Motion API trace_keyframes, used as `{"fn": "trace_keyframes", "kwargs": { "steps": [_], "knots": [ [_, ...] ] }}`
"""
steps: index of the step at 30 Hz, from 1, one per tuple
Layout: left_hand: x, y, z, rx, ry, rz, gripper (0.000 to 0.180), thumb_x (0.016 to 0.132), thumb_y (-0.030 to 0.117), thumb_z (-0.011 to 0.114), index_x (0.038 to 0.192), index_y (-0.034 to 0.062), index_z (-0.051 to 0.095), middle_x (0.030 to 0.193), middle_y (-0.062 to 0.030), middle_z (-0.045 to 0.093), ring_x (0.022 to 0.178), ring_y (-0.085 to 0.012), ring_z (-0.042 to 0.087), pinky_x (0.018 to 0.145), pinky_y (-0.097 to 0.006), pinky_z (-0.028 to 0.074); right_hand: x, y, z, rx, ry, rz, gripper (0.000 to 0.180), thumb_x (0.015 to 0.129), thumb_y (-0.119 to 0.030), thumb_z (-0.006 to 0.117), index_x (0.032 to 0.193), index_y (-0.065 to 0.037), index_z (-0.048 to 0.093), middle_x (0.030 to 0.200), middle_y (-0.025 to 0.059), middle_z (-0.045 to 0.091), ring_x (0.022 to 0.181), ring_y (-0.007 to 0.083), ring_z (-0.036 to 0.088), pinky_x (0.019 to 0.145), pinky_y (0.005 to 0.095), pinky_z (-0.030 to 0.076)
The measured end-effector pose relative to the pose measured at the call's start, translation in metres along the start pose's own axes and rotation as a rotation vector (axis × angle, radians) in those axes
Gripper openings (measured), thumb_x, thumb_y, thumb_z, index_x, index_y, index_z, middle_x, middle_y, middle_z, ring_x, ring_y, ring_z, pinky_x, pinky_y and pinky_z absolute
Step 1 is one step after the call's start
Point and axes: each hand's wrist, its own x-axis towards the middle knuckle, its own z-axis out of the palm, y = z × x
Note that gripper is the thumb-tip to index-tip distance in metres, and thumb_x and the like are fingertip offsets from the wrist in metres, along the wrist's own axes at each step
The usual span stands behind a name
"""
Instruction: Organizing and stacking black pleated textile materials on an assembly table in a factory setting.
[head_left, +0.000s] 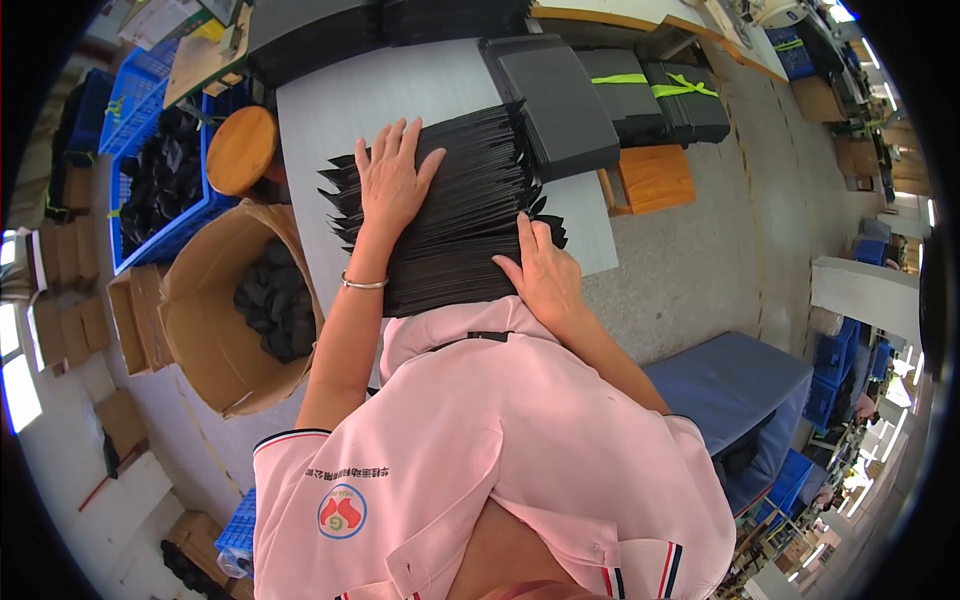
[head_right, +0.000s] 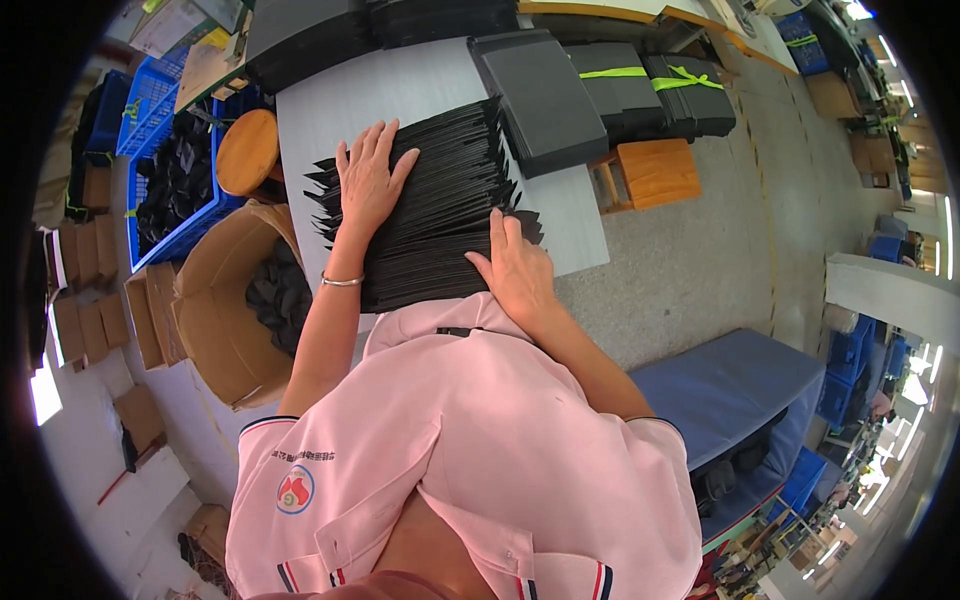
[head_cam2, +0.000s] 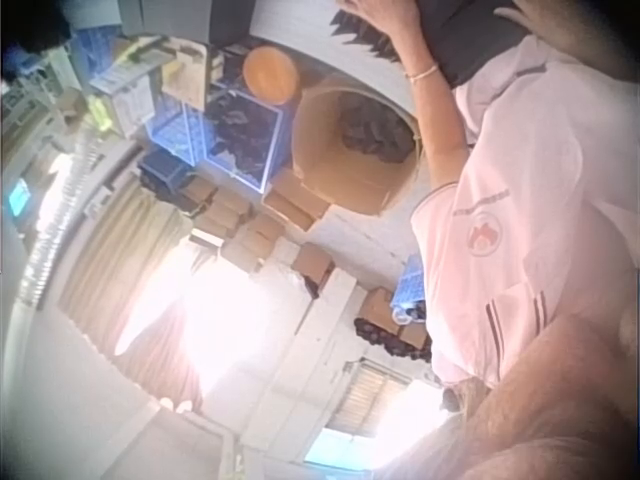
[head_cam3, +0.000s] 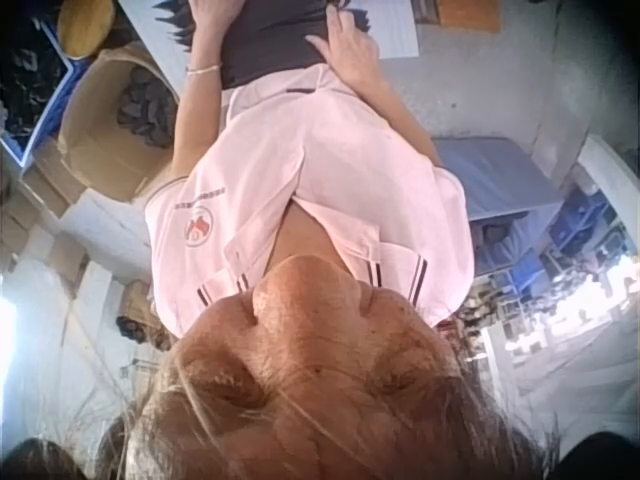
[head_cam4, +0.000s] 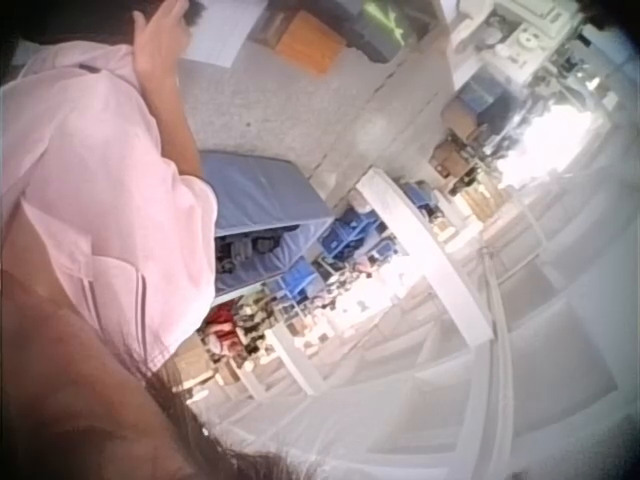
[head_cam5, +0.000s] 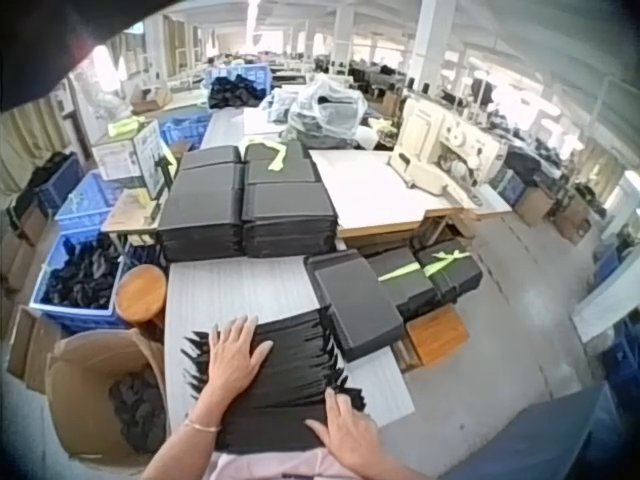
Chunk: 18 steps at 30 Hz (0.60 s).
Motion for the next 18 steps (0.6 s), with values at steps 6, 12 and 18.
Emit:
{"fn": "trace_keyframes", "kwargs": {
  "steps": [6,12,18],
  "knots": [
    [-0.0019,0.0012,-0.0019,-0.003,-0.014,-0.008,0.060,0.103,0.049,0.059,0.147,0.0098,0.055,0.150,-0.0157,0.056,0.144,-0.0339,0.047,0.124,-0.060,0.022,0.0023,-0.0012,-0.0025,0.022,0.004,0.006,0.071,0.096,-0.042,0.073,0.145,0.004,0.051,0.117,0.0116,0.054,0.067,0.0231,0.068,0.058,0.0343,0.057],
    [-0.0004,0.0032,-0.0030,0.004,-0.029,-0.009,0.060,0.103,0.049,0.059,0.148,0.0101,0.055,0.151,-0.0147,0.056,0.145,-0.0331,0.046,0.124,-0.060,0.022,0.0047,-0.0038,-0.0068,0.020,0.004,0.015,0.067,0.094,-0.041,0.074,0.139,0.004,0.055,0.114,0.0121,0.055,0.069,0.0241,0.067,0.058,0.0362,0.056],
    [-0.0015,0.0023,-0.0031,-0.004,-0.034,-0.027,0.060,0.103,0.049,0.059,0.148,0.0104,0.054,0.152,-0.0136,0.055,0.145,-0.0321,0.046,0.124,-0.060,0.022,0.0046,0.0003,-0.0096,0.056,0.087,-0.037,0.055,0.092,-0.035,0.077,0.128,0.002,0.058,0.117,0.0130,0.057,0.073,0.0277,0.067,0.062,0.0377,0.056]
  ]
}}
